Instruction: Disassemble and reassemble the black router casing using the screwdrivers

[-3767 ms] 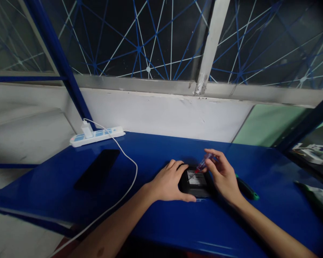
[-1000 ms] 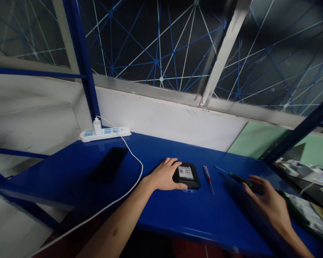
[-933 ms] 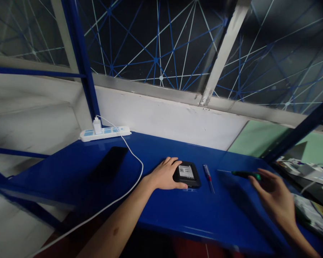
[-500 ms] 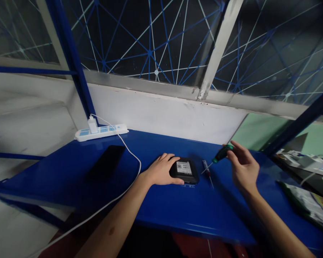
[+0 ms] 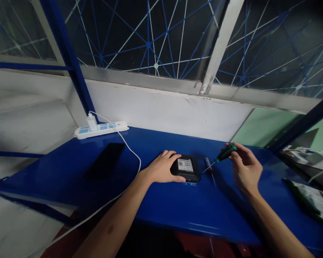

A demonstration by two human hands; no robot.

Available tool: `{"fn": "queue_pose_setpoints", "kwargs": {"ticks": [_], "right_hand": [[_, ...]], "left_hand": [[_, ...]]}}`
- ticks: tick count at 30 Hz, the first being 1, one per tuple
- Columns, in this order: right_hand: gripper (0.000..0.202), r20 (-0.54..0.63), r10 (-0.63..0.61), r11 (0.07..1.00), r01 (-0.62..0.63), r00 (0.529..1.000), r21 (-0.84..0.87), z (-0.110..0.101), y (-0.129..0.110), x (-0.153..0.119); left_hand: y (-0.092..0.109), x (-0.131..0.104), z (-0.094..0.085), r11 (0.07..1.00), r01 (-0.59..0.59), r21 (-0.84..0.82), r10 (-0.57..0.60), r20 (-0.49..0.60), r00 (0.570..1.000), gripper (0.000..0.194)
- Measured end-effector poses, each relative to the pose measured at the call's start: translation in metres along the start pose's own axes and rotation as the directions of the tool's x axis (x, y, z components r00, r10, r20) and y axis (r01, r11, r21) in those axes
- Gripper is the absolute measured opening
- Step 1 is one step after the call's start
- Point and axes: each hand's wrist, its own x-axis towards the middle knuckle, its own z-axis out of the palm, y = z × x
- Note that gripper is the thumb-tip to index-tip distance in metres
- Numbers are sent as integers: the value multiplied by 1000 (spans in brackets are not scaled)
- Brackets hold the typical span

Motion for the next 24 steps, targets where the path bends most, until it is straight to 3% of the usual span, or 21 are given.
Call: {"fn": "queue_pose_setpoints", "kwargs": {"ticks": [7, 12, 19, 24], "right_hand": [[39, 49, 9, 1000, -8, 999, -22, 0, -1, -6], [41, 1, -51, 995, 51, 999, -91, 3, -1, -10], [46, 26, -111, 979, 113, 994, -168, 7, -11, -16], [48, 37, -64, 985, 69, 997, -155, -2, -8, -15]], "left_hand": [[2, 0, -1, 1000, 1, 11, -1, 4, 1000, 102], [2, 0, -1, 1000, 6, 11, -6, -3, 1000, 100], [1, 2, 1, 1000, -4, -9, 4, -12, 1000, 102], [0, 2, 1, 999, -4, -32, 4, -9, 1000, 104]]}}
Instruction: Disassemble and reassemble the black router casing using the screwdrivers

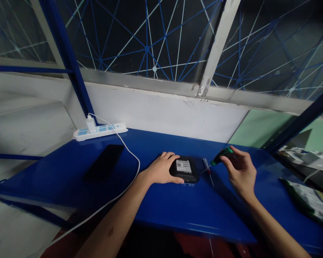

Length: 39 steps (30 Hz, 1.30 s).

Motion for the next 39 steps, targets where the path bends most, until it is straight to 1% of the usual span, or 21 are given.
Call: {"fn": "queue_pose_setpoints", "kwargs": {"ticks": [3, 5, 7, 9, 10, 12, 14, 17, 20, 23, 26, 32, 36, 39], "right_hand": [[47, -17, 34, 999, -35, 999, -39, -17, 9, -2], [47, -15, 62, 995, -63, 998, -78, -33, 15, -7], [50, 14, 113, 986, -111, 993, -121, -52, 19, -14], [51, 99, 196, 962, -172, 976, -213, -71, 20, -23], [51, 146, 233, 937, -182, 961, -298, -79, 20, -27], [48, 237, 300, 869, -162, 924, -466, -93, 19, -35], [46, 318, 306, 840, -97, 897, -534, -101, 16, -42], [39, 389, 237, 816, 34, 890, -576, -104, 10, -51], [36, 417, 152, 795, 139, 896, -590, -102, 3, -56], [34, 435, 68, 781, 224, 898, -583, -99, -3, -56], [35, 462, 28, 783, 267, 886, -561, -95, -7, -51], [36, 515, 24, 781, 305, 857, -545, -92, -5, -41], [33, 583, -6, 776, 372, 812, -510, -90, -7, -34], [33, 625, -14, 774, 405, 781, -488, -87, -9, -25]], "left_hand": [[1, -1, 0, 1000, -4, 7, 4, 3, 1000, 105], [0, 0, 1, 1000, -2, 13, 2, 1, 1000, 107], [-1, 0, 2, 1000, 11, 17, -11, -1, 1000, 112], [-3, 1, 3, 999, 25, 20, -25, 2, 1000, 117], [-4, 2, 4, 999, 29, 23, -29, 2, 1000, 119], [-5, 2, 4, 999, 27, 27, -27, 0, 1000, 121], [-4, 3, 5, 999, 24, 28, -24, -3, 1000, 121], [-3, 3, 4, 999, 44, 27, -44, 14, 999, 124], [-1, 2, 3, 997, 76, 25, -76, 32, 997, 129], [-1, 2, 3, 995, 92, 27, -93, 40, 995, 132], [-2, 2, 3, 995, 94, 25, -95, 43, 995, 133], [-4, 3, 6, 998, 51, 23, -52, 5, 999, 128], [-4, 3, 5, 997, 80, 13, -81, 22, 997, 130], [-4, 3, 5, 997, 75, 9, -75, 18, 997, 130]]}}
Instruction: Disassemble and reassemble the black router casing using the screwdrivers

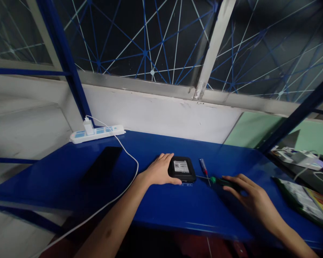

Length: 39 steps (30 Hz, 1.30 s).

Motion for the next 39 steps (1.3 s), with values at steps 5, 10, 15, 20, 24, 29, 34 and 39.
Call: {"fn": "queue_pose_setpoints", "kwargs": {"ticks": [5, 10, 15, 20, 24, 29, 34, 39], "right_hand": [[32, 72, -31, 1000, 31, 997, 1, -4, 5, 12], [37, 129, -39, 999, 43, 991, -24, -12, 3, 21], [42, 145, -73, 995, 82, 987, -51, -19, -4, 33], [43, 171, -88, 993, 100, 981, -61, -22, -5, 37], [42, 197, -76, 994, 89, 978, -60, -23, -3, 37], [37, 237, -83, 992, 102, 968, -69, -26, -4, 41], [33, 248, -83, 993, 102, 965, -63, -29, -10, 45], [35, 198, 22, 999, -12, 980, -51, -36, 15, 27]], "left_hand": [[1, 0, 0, 1000, -7, -10, 7, -11, 1000, 130], [0, 1, 1, 1000, -20, -12, 19, -25, 1000, 128], [-1, 2, 2, 1000, -11, -6, 11, -21, 1000, 129], [1, 1, 0, 1000, -6, 0, 6, -19, 1000, 130], [2, 0, -1, 1000, -7, 0, 7, -20, 1000, 128], [-1, 2, 1, 1000, -23, 15, 23, -19, 1000, 130], [-4, 3, 4, 1000, -29, 13, 29, -35, 999, 130], [0, 2, 3, 1000, -11, 26, 12, -26, 1000, 129]]}}
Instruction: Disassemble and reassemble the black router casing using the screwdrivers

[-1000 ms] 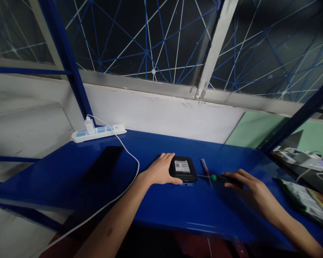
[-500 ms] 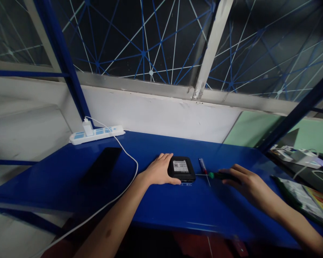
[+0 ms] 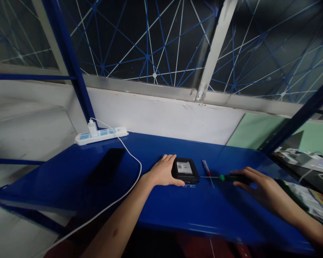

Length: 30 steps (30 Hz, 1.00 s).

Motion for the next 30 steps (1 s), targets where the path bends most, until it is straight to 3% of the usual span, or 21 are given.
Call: {"fn": "queue_pose_setpoints", "kwargs": {"ticks": [4, 7, 12, 16, 18, 20, 23, 25, 27, 30], "right_hand": [[41, -47, 186, 982, -183, 981, 50, 1, 26, -16], [44, -162, 345, 938, -344, 924, 38, 10, 35, -14], [38, -209, 452, 887, -461, 867, 8, 37, 49, -1], [43, -248, 323, 914, -369, 913, -169, 49, 56, 7], [50, -329, 236, 909, -328, 914, -257, 48, 43, 16], [51, -336, 172, 946, -250, 926, -206, 46, 16, 30], [43, -110, 113, 991, -104, 987, 88, 49, -35, 60], [45, 50, 24, 981, -33, 998, 193, 58, -60, 80], [65, 146, -42, 980, 12, 988, 196, 68, -71, 94], [88, 301, -89, 974, 21, 949, 224, 80, -67, 102]], "left_hand": [[3, -1, -3, 1000, 8, 11, -8, 15, 1000, 129], [3, -2, -3, 1000, -8, -4, 8, 12, 1000, 126], [0, -3, -3, 999, -33, -41, 33, 5, 999, 125], [-1, -3, -3, 997, -33, -64, 33, 1, 999, 125], [0, -4, -4, 998, -23, -67, 23, 3, 1000, 124], [1, -4, -5, 998, -21, -67, 22, 6, 1000, 120], [4, -5, -7, 998, -27, -58, 27, 1, 1000, 115], [5, -6, -7, 999, -32, -45, 31, -17, 999, 112], [6, -6, -7, 999, -38, -30, 37, -38, 999, 110], [6, -7, -7, 999, -41, -15, 40, -45, 998, 109]]}}
